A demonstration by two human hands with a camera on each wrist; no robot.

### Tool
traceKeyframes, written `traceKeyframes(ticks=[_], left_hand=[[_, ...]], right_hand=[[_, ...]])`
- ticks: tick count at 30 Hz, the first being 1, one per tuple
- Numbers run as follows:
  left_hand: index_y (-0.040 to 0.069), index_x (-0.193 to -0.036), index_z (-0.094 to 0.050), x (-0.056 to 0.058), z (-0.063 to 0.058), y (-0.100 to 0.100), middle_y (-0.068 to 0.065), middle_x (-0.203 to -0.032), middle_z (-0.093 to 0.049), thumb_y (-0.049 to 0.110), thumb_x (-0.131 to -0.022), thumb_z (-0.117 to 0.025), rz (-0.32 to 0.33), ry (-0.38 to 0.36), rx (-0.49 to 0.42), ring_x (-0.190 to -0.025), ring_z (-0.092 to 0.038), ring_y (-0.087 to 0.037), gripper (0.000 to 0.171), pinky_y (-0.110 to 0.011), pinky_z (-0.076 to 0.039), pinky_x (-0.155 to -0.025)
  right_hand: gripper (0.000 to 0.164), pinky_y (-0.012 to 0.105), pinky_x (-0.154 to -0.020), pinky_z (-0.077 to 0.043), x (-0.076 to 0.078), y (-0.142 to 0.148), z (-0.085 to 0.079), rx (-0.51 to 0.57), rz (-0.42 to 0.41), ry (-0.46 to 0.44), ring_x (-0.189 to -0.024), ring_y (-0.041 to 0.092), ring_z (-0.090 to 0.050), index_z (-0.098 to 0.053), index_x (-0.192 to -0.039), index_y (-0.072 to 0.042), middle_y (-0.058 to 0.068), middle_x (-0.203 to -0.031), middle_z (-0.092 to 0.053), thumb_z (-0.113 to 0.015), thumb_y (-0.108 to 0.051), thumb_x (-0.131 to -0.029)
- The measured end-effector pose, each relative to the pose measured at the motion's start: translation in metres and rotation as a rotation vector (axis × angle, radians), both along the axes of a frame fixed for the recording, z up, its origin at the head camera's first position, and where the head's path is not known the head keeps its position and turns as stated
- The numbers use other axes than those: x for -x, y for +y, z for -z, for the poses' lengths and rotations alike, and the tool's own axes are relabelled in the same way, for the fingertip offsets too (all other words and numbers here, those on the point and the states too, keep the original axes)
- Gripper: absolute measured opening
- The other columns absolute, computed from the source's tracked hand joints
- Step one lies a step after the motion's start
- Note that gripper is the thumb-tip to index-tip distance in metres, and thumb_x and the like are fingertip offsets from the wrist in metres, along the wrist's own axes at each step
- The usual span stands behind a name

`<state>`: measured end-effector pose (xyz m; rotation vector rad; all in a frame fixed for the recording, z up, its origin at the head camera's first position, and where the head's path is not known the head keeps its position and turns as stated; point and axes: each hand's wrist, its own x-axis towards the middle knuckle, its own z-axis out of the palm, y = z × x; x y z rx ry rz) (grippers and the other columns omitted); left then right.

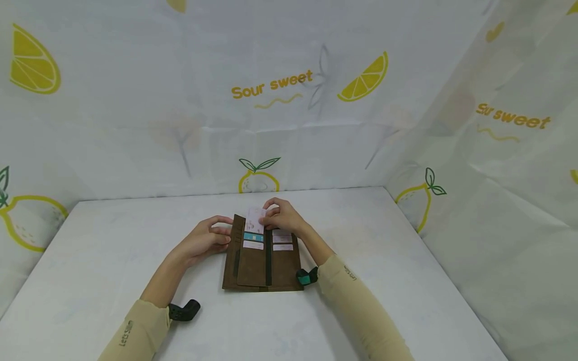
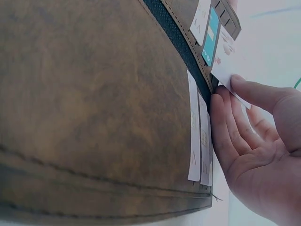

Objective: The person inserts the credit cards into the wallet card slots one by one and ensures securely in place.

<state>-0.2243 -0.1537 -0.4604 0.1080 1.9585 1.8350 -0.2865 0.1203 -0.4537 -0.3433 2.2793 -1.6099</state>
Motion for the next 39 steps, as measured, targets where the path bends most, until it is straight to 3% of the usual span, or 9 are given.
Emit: traceKeyframes(ticks=[9,17,39], left_hand=[[0.0,-0.154,-0.045,-0.0007,-0.0001,-0.001,-0.001,-0.107,-0.06,-0.004,-0.099,-0.061,0.008,0.011,-0.003,-0.093,-0.063,-0.012,0.057,-0.025,-0.061,-0.084],[0.0,-0.154,-0.044,-0.0003,0.0003,-0.0014,-0.001,-0.106,-0.059,-0.005,-0.099,-0.062,0.014,0.011,-0.009,-0.091,-0.063,-0.011,0.058,-0.025,-0.061,-0.083],[0.001,-0.155,-0.044,0.0007,0.0008,-0.0006,0.0,-0.107,-0.06,-0.005,-0.1,-0.063,0.02,0.009,-0.008,-0.092,-0.063,-0.01,0.059,-0.024,-0.061,-0.083]], right_hand=[[0.033,0.023,-0.073,-0.051,-0.0011,0.0055,0.0014,-0.103,-0.084,0.085,-0.076,0.01,-0.065,-0.063,-0.123,0.001,0.0,-0.083,-0.071,-0.08,-0.007,-0.096],[0.023,0.022,-0.083,-0.057,-0.0053,0.0058,-0.0028,-0.217,-0.128,0.141,-0.09,0.011,-0.071,-0.072,-0.112,0.001,0.01,-0.102,-0.074,-0.082,-0.009,-0.094],[0.015,0.019,-0.078,-0.052,-0.0055,0.0093,-0.0019,-0.235,-0.194,0.159,-0.083,0.006,-0.064,-0.078,-0.105,0.002,0.013,-0.102,-0.079,-0.081,-0.01,-0.096]])
